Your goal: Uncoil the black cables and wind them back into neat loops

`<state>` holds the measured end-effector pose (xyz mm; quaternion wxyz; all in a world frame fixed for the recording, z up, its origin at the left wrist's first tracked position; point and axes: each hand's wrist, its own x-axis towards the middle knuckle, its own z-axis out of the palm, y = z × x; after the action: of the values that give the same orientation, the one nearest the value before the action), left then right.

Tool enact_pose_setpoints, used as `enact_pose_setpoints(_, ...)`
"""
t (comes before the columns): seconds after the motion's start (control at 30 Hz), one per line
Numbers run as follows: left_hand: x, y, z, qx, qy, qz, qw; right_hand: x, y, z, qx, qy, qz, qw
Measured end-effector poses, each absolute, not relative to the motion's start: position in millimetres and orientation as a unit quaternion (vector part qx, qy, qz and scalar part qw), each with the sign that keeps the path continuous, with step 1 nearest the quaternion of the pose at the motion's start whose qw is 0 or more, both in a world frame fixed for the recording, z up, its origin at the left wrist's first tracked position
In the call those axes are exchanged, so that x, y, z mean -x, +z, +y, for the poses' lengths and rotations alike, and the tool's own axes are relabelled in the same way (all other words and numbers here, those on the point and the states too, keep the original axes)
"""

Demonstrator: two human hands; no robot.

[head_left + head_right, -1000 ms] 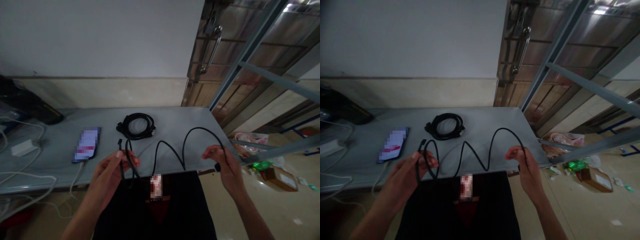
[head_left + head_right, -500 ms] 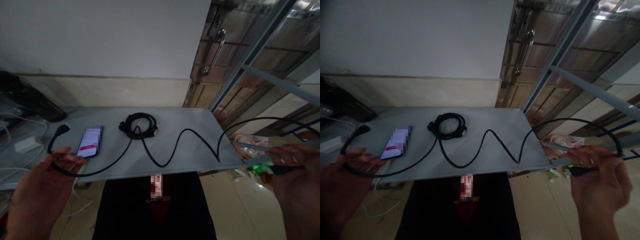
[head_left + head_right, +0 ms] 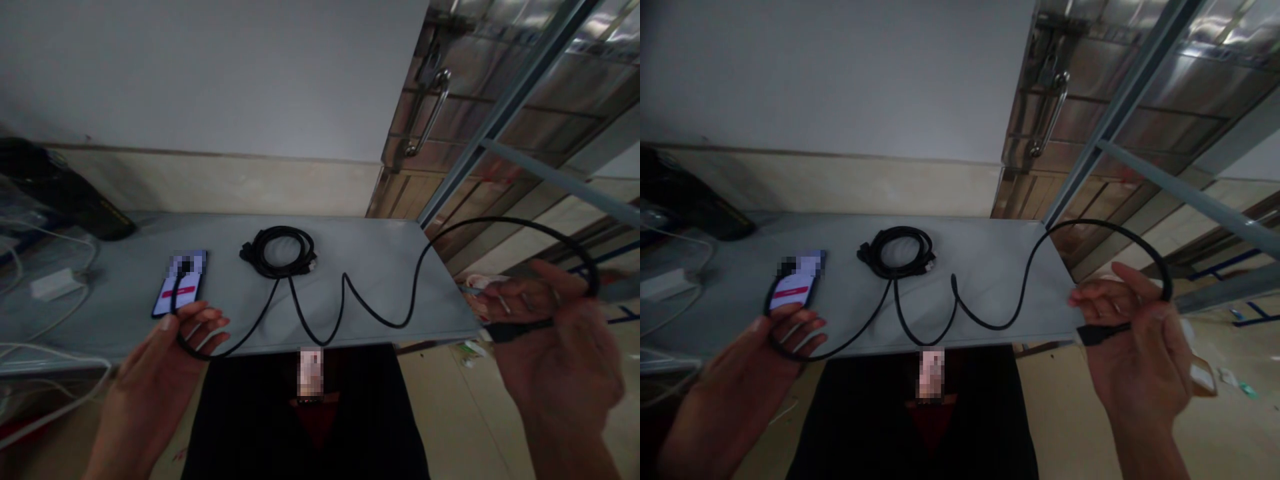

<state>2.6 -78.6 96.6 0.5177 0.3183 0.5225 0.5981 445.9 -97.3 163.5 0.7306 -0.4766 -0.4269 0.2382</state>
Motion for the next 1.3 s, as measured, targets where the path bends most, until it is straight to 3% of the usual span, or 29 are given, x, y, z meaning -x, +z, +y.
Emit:
enact_pose_setpoints(0.4,-42,93,-77,-0.248,0.541,0.434,0.676,-348,182,-82,0.386,0.31,-0.579,0.648)
enact_pose_setpoints(0.6,-62,113,-71,-0.255,0.533,0.377,0.713,-321,156,-77,0.349,0.385,-0.676,0.523)
enact_pose_setpoints(0.73,-74,128,-66,-0.186,0.536,0.333,0.753,-314,140,-69,0.357,0.345,-0.752,0.433)
enact_pose_setpoints(0.9,-84,133,-61,-0.144,0.518,0.3,0.788,-312,116,-61,0.38,0.278,-0.781,0.411)
enact_pose_setpoints(1.03,-88,132,-63,-0.144,0.525,0.302,0.783,-310,98,-58,0.397,0.312,-0.761,0.406)
enact_pose_setpoints(1.3,-94,122,-68,-0.28,0.547,0.424,0.665,-294,84,-73,0.405,0.511,-0.691,0.312)
